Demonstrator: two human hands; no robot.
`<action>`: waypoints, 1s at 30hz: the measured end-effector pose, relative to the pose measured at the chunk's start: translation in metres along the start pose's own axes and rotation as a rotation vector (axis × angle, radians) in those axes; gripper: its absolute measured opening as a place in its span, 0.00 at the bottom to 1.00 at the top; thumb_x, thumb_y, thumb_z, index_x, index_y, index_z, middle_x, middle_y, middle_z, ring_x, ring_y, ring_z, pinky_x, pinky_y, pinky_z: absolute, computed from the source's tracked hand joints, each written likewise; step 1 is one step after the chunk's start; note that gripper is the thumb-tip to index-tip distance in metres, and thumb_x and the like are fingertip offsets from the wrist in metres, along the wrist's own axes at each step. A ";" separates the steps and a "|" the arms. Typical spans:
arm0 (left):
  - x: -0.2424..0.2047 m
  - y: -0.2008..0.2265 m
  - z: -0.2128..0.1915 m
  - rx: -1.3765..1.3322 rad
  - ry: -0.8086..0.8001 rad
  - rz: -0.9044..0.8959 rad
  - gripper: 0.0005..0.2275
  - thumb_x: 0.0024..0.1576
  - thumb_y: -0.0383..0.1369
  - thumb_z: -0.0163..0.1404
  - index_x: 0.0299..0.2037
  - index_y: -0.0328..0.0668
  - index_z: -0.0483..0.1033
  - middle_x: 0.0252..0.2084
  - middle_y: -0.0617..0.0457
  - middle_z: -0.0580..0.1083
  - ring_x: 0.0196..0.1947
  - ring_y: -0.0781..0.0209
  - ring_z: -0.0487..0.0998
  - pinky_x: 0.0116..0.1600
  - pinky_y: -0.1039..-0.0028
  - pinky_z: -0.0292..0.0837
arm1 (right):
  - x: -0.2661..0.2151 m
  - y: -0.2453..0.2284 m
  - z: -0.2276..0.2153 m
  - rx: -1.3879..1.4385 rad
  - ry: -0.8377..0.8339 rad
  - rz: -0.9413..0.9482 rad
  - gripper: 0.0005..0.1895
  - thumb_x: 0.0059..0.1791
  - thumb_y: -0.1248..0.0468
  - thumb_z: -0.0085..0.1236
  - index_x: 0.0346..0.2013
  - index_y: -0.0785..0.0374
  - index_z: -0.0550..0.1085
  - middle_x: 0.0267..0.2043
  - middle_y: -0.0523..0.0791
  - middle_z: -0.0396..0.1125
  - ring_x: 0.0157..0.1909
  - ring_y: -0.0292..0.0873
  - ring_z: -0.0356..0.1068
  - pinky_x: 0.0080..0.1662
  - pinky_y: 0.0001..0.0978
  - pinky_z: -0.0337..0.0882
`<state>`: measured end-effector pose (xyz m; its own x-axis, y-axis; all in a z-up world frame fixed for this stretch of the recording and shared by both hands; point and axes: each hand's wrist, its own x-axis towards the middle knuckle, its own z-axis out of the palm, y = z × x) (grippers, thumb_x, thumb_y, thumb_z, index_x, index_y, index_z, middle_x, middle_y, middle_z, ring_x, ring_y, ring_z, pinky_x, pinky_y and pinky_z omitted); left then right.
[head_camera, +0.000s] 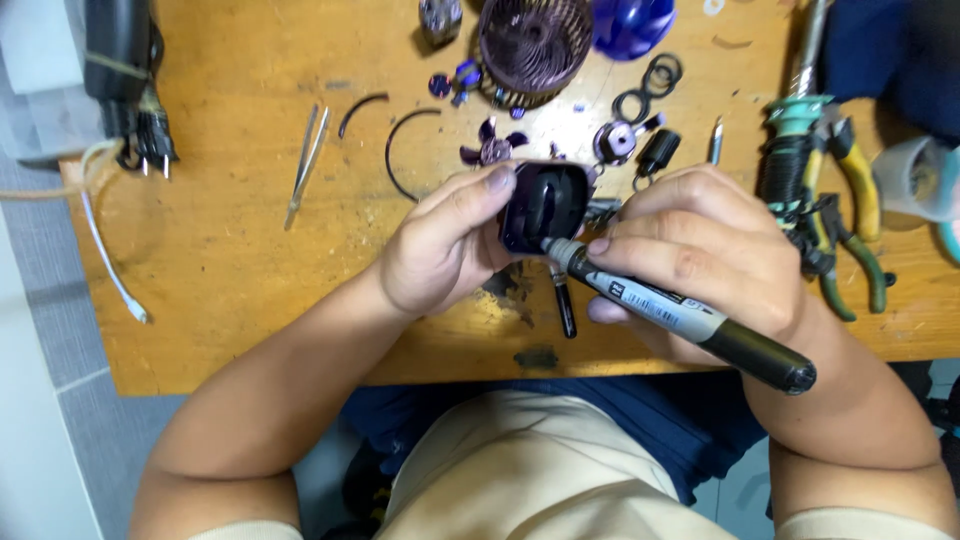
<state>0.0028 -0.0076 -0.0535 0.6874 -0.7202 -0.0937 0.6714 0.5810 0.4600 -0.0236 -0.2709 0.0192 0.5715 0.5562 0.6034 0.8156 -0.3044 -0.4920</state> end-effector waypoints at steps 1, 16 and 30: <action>0.000 0.000 0.001 0.009 -0.014 0.005 0.21 0.81 0.36 0.46 0.72 0.19 0.75 0.65 0.33 0.82 0.65 0.46 0.85 0.72 0.61 0.84 | 0.001 0.000 -0.001 -0.014 0.003 -0.010 0.16 0.56 0.59 0.70 0.45 0.73 0.83 0.41 0.55 0.81 0.43 0.55 0.79 0.47 0.46 0.79; 0.002 -0.007 -0.005 0.007 -0.010 0.045 0.20 0.80 0.35 0.47 0.71 0.19 0.74 0.62 0.33 0.82 0.60 0.48 0.85 0.68 0.62 0.80 | 0.002 -0.001 0.000 0.015 -0.031 0.015 0.16 0.57 0.60 0.68 0.48 0.73 0.80 0.42 0.53 0.79 0.42 0.55 0.78 0.48 0.45 0.77; 0.000 -0.005 -0.003 0.083 0.029 0.022 0.24 0.78 0.37 0.49 0.76 0.21 0.71 0.62 0.36 0.82 0.59 0.48 0.85 0.64 0.60 0.84 | -0.008 0.008 0.005 0.043 0.091 0.016 0.14 0.55 0.61 0.70 0.45 0.73 0.81 0.39 0.52 0.79 0.39 0.50 0.78 0.46 0.39 0.82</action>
